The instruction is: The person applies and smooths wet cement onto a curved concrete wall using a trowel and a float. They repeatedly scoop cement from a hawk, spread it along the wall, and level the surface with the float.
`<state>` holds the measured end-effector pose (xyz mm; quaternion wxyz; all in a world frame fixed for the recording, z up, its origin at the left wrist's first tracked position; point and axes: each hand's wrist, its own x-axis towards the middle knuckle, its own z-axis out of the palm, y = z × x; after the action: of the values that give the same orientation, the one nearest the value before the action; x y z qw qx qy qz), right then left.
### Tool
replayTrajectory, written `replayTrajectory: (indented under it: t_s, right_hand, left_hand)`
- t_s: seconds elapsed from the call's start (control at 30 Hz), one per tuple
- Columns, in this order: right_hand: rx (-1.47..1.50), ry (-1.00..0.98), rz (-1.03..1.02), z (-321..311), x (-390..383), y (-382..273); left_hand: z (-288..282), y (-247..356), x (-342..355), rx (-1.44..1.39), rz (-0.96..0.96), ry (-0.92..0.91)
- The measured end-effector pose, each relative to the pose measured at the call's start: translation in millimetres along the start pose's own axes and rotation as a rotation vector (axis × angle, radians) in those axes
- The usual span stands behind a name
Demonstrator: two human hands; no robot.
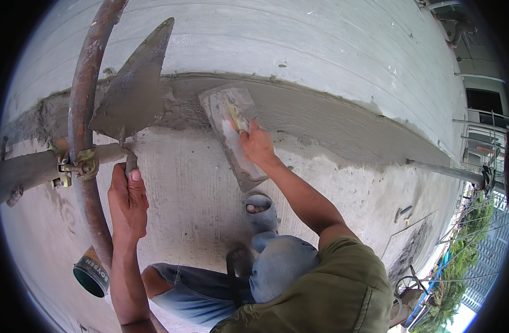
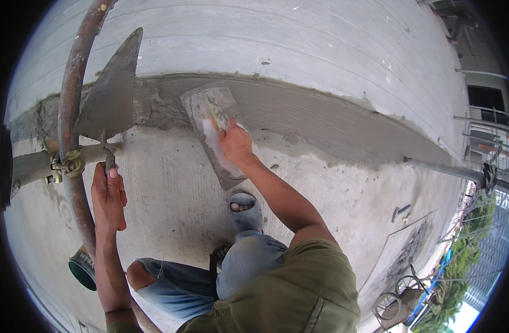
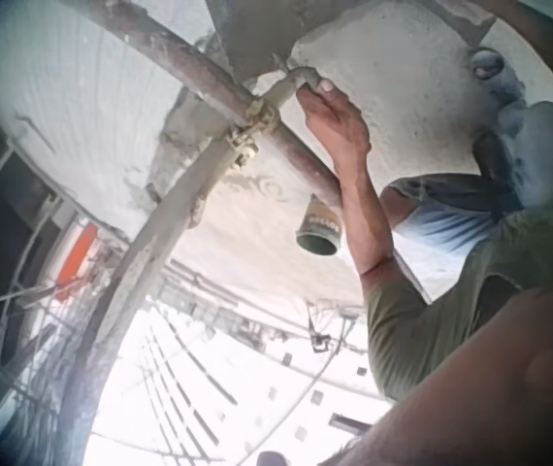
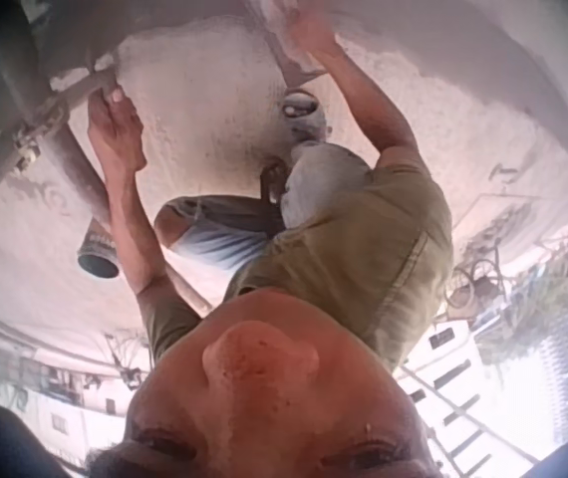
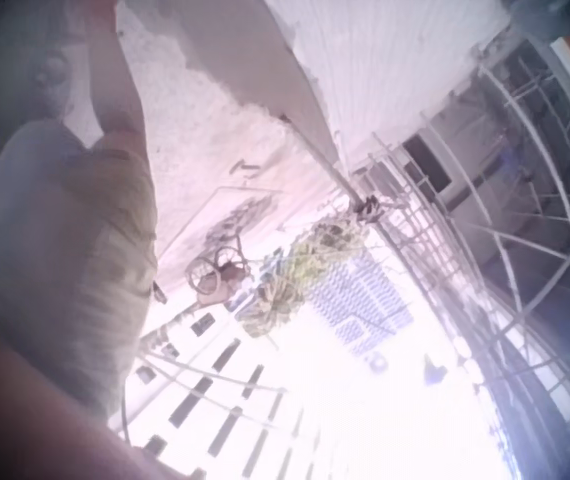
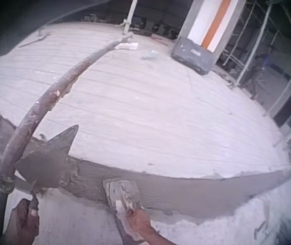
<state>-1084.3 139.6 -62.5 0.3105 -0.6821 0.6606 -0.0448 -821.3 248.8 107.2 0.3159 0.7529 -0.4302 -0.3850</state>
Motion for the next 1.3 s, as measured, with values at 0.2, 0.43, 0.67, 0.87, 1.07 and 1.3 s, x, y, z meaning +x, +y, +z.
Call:
replayTrajectory:
  t_s: [0.2, 0.43, 0.67, 0.87, 1.07, 1.3]
  right_hand:
    - [-0.193, 0.236, 0.230, -64, -4, 155]
    - [-0.220, 0.282, 0.391, -94, 7, 228]
    - [-0.221, 0.257, 0.422, -90, 22, 236]
    - [-0.150, 0.290, 0.398, -61, 28, 201]
    - [-0.140, 0.302, 0.271, -18, 41, 180]
    - [-0.247, 0.226, 0.068, 29, 53, 124]
  left_hand:
    - [9, 4, 1, 0.008, -0.010, -0.021]
    - [20, -3, 2, 0.047, 0.026, -0.038]
    - [20, 1, 4, 0.031, -0.002, -0.035]
    - [18, 6, 4, 0.032, -0.031, -0.027]
    - [17, 5, 8, 0.062, -0.011, -0.024]
    - [12, 4, 10, 0.010, -0.008, -0.016]
